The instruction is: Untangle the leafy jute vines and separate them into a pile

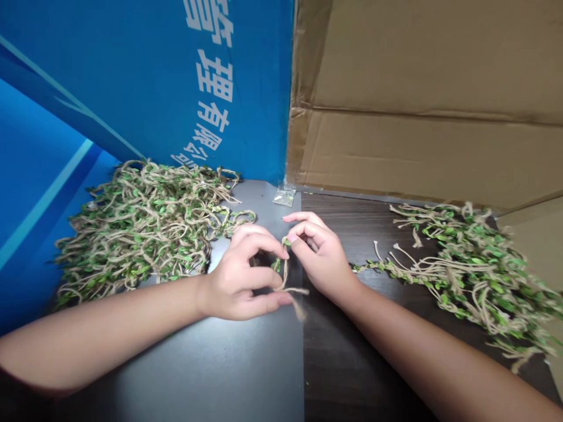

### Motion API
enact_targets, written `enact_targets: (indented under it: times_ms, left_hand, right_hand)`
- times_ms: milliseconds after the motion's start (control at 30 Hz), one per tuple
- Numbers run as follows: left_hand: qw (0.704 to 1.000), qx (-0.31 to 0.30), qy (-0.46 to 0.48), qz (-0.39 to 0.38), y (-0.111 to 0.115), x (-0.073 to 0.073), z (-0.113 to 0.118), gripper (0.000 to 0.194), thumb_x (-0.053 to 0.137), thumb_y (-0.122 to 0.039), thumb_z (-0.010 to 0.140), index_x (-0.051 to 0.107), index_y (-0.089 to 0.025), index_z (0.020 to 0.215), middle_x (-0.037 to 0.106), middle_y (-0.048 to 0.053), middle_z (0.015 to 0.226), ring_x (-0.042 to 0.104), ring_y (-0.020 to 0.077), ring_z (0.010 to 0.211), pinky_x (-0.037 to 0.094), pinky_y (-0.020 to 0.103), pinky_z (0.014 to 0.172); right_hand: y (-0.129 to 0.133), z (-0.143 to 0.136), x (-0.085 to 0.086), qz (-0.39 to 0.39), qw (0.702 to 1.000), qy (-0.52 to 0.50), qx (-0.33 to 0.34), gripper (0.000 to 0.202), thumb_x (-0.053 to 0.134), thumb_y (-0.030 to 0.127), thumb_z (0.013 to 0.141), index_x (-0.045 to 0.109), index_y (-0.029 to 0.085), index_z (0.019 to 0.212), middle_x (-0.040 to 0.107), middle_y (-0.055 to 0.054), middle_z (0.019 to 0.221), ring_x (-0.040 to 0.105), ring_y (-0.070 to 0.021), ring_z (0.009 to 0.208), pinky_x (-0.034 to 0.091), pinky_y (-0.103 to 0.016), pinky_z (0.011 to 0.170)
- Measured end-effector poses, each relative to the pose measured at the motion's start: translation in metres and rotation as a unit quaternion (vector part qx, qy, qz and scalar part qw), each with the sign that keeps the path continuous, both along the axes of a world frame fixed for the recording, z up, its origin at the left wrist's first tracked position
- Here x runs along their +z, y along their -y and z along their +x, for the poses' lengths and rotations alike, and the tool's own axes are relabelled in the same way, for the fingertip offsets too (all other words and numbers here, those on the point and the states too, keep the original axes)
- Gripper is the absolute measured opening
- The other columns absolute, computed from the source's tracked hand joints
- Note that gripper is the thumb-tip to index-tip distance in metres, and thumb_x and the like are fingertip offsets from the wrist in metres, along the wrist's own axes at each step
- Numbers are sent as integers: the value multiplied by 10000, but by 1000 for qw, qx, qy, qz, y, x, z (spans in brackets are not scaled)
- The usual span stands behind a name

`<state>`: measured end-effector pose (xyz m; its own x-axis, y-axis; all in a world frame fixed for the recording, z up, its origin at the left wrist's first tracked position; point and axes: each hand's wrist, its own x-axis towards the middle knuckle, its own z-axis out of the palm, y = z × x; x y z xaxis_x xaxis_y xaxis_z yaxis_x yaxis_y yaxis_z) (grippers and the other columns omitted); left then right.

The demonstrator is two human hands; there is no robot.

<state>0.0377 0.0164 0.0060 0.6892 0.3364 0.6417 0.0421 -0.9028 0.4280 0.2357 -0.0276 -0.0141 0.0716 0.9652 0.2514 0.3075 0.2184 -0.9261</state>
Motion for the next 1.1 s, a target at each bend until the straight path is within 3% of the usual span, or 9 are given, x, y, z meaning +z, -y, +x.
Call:
enact_targets:
  times_ms: [233,333,400,567,633,767,900,1100]
  left_hand:
    - [997,-52,-3,56,3,3,-3,214,835,-551,794,779,-347,771,740,8,1135,550,246,1154,385,461,999]
    - [992,-83,6,96,8,5,-3,280,798,-589,816,745,-320,761,763,-19,1143,573,245,1148,367,477,1004]
    - [992,-77,22,97,10,5,-3,285,757,-583,847,745,-299,868,764,9,1129,591,244,1131,387,475,1000]
    - [994,90,42,-34,3,1,1,249,679,-274,903,662,-231,1147,696,74,1169,618,221,1150,457,430,1036]
    - [986,131,14,-104,-2,-2,4,290,670,-277,914,626,-219,1195,681,87,1202,625,228,1176,480,421,1039]
    - [973,97,-65,-198,-7,-6,9,313,689,-353,919,624,-206,1188,723,71,1125,676,215,1044,528,378,923]
    - [971,85,-69,-214,-8,-9,10,259,678,-322,942,645,-215,1176,757,18,1022,703,182,961,498,354,893]
    - [964,102,-71,-234,-11,-11,10,120,655,-260,948,679,-207,1053,747,-10,929,682,155,897,470,324,863]
  right_hand:
    - [-2,3,-1,-16,1000,-17,-15,231,609,311,959,671,199,766,701,-77,1133,655,-190,1104,542,-358,963]
    - [-3,5,-5,-32,998,-57,-19,259,611,372,976,677,200,793,686,-57,1041,641,-167,989,536,-331,916]
    - [-2,6,-9,-50,992,-112,-12,259,631,400,971,657,202,807,661,-37,954,610,-147,889,525,-296,827]
    - [0,5,-11,-75,981,-181,16,262,667,413,950,636,201,799,659,-14,845,606,-130,787,517,-276,746]
    - [1,5,-10,-82,976,-198,27,282,693,416,929,627,197,765,678,-18,814,627,-140,777,526,-285,739]
    - [1,6,-8,-111,966,-233,23,309,733,423,899,609,193,736,680,-11,732,573,-120,648,486,-275,660]
    - [1,7,-9,-117,960,-253,15,268,726,406,914,621,196,786,587,25,622,514,-102,598,441,-258,642]
    - [-2,2,-6,-98,955,-280,-5,271,724,415,922,601,194,823,599,19,734,496,-79,639,416,-235,648]
